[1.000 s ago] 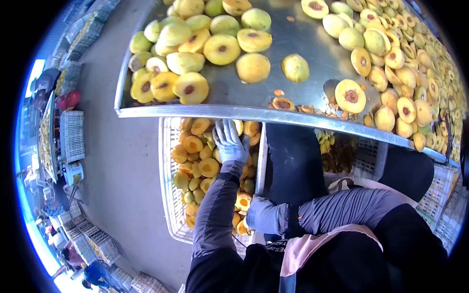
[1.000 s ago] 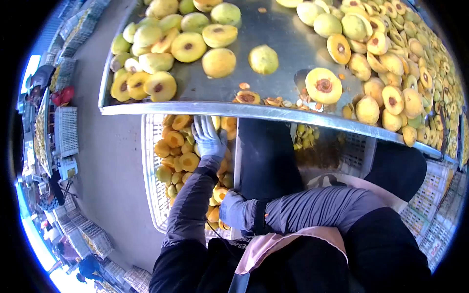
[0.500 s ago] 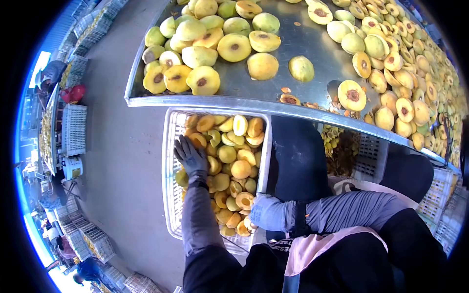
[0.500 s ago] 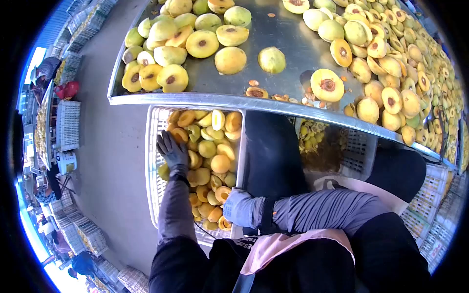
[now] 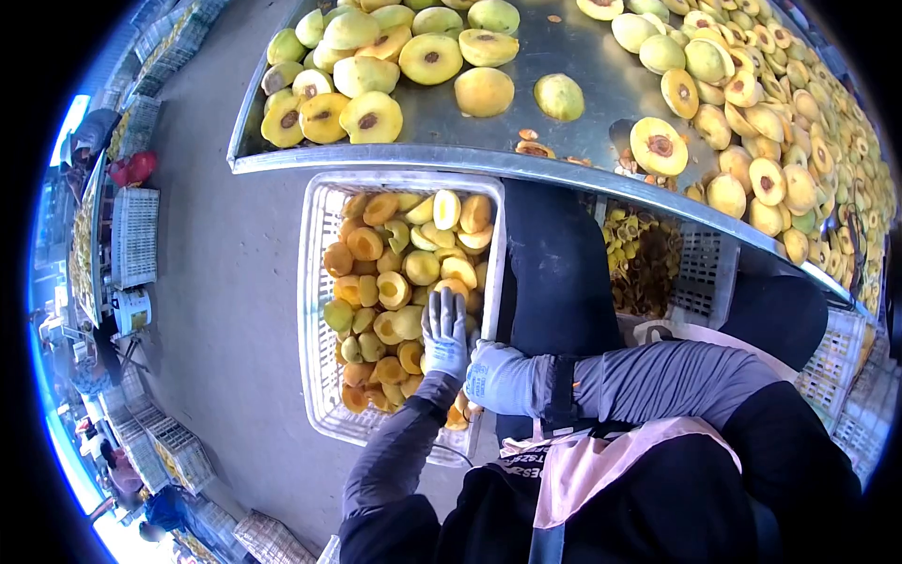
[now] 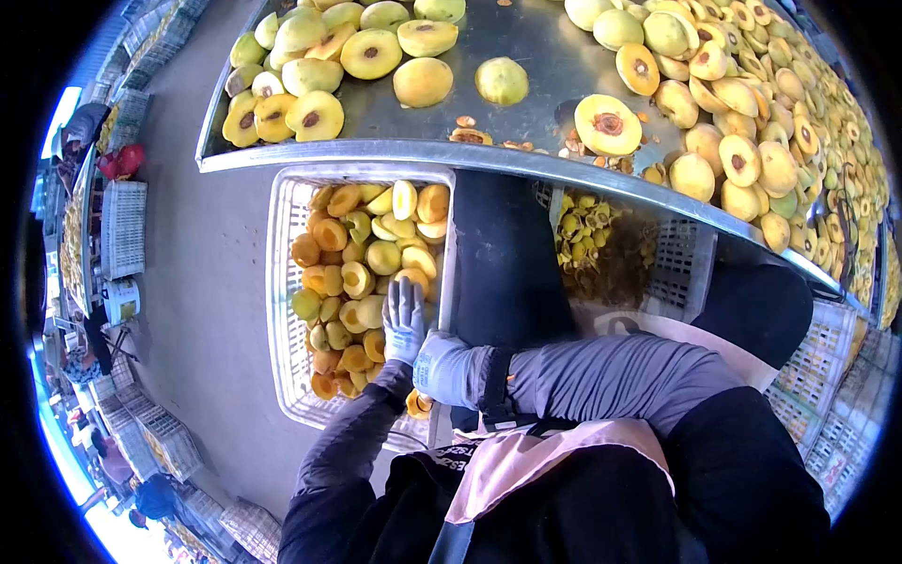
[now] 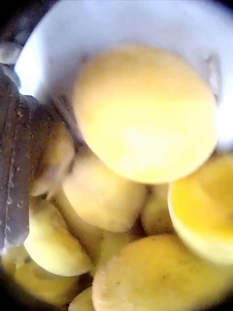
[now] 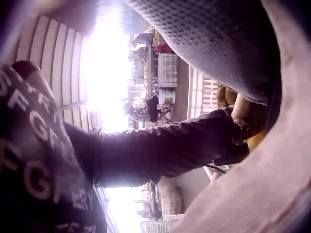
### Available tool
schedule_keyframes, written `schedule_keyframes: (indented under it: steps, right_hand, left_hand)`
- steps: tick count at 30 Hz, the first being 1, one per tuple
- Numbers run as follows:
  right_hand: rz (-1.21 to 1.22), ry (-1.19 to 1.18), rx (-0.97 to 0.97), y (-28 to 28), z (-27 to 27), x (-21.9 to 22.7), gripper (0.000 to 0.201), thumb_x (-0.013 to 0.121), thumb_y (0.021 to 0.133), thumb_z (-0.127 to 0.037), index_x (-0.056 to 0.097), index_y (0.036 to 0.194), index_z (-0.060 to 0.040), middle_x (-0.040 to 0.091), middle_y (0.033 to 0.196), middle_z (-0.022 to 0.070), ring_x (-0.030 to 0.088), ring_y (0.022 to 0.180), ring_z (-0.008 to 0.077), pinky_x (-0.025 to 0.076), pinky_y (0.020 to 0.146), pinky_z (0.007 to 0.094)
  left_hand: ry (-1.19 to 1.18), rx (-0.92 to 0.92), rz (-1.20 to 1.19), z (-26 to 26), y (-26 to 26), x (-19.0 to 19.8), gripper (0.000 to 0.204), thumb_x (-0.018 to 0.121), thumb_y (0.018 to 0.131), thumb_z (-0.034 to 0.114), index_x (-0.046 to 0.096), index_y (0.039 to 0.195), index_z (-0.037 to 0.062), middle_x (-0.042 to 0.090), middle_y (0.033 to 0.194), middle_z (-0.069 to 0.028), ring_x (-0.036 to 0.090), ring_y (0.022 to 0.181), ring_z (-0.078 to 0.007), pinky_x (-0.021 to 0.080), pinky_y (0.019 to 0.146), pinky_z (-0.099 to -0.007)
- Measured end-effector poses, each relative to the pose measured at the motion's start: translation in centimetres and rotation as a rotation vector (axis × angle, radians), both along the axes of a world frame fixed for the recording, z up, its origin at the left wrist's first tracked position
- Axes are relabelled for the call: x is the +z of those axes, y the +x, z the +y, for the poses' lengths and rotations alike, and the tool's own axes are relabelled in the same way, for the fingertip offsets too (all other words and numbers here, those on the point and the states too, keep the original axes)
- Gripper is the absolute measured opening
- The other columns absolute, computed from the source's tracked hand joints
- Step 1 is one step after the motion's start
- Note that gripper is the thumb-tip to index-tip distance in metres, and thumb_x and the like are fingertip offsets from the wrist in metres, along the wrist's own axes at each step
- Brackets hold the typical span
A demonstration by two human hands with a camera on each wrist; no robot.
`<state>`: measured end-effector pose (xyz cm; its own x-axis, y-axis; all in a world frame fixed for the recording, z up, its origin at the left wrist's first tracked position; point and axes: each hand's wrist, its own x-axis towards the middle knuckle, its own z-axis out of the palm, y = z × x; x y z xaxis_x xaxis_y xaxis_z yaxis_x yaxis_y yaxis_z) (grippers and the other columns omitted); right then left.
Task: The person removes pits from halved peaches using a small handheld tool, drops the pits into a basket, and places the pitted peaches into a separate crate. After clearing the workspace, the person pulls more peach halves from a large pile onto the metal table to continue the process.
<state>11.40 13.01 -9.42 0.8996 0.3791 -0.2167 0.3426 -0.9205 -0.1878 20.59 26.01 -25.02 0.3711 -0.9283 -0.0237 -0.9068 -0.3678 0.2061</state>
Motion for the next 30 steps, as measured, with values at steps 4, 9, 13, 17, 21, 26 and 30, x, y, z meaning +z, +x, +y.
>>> schedule_keyframes:
  steps: [4,9,13,17,21,26,30]
  right_hand:
    - [0.376,0.103,0.067,0.1,1.0,-1.8,0.016,0.064,0.077,-0.02,0.075,0.08,-0.0084,0.07,0.074,0.0056,0.068,0.067,0.0259,0.05,0.056,0.0423]
    - [0.412,0.169,0.127,0.8,0.3,-0.9,0.018,0.063,0.078,-0.022,0.075,0.082,-0.0091,0.07,0.075,0.0068,0.068,0.068,0.0264,0.05,0.056,0.0424]
    - [0.227,0.124,0.124,-0.3,1.2,-3.6,0.018,0.064,0.077,-0.026,0.077,0.08,-0.0131,0.07,0.07,0.0025,0.067,0.063,0.0241,0.047,0.055,0.0422]
    - [0.314,0.061,0.144,0.3,1.1,-2.0,0.019,0.062,0.081,-0.027,0.076,0.081,-0.0126,0.069,0.074,0.0039,0.067,0.07,0.0248,0.049,0.059,0.0415]
    - [0.372,0.099,0.122,0.6,0.9,-1.9,0.021,0.062,0.08,-0.027,0.075,0.082,-0.0098,0.068,0.077,0.0065,0.067,0.075,0.0253,0.05,0.059,0.0411]
    - [0.411,0.059,0.107,0.4,0.9,-1.8,0.021,0.062,0.08,-0.027,0.074,0.08,-0.0099,0.067,0.074,0.007,0.066,0.071,0.0251,0.05,0.058,0.0401]
    - [0.392,0.159,0.064,1.5,0.1,-0.3,0.02,0.06,0.081,-0.026,0.073,0.08,-0.0108,0.067,0.07,0.006,0.067,0.068,0.0257,0.05,0.055,0.0405]
  left_hand:
    - [-0.068,0.032,0.04,-0.2,-0.7,-1.4,0.075,0.058,0.083,0.027,0.03,0.148,0.0016,0.022,0.154,-0.0242,0.018,0.143,-0.0442,0.018,0.115,-0.0578]
    - [-0.148,0.054,0.015,-0.9,-0.6,-2.2,0.062,0.059,0.082,0.028,0.047,0.142,0.0191,0.023,0.152,-0.0193,0.023,0.139,-0.0434,0.023,0.111,-0.062]
    - [-0.154,0.066,0.006,-0.9,-0.4,-2.4,0.055,0.06,0.082,0.027,0.053,0.136,0.0245,0.023,0.152,-0.0166,0.023,0.139,-0.0418,0.025,0.109,-0.0607]
    - [-0.165,0.092,0.206,0.1,2.3,1.1,0.063,0.061,0.082,0.023,0.045,0.142,0.0145,0.039,0.147,-0.0156,0.033,0.137,-0.0381,0.022,0.114,-0.0543]
    - [-0.073,0.331,-0.323,3.6,10.1,2.4,0.073,0.061,0.087,0.03,0.031,0.147,0.0035,0.03,0.153,-0.0171,0.022,0.144,-0.035,0.017,0.118,-0.0541]
    - [0.083,0.471,-0.234,6.4,12.5,0.9,0.074,0.06,0.087,0.035,0.033,0.146,-0.0014,0.026,0.153,-0.0197,0.025,0.141,-0.0381,0.02,0.117,-0.0515]
    - [-0.022,0.458,-0.385,8.2,11.9,-0.3,0.078,0.063,0.085,0.036,0.033,0.146,-0.0017,0.026,0.152,-0.0196,0.024,0.14,-0.0369,0.019,0.117,-0.0514]
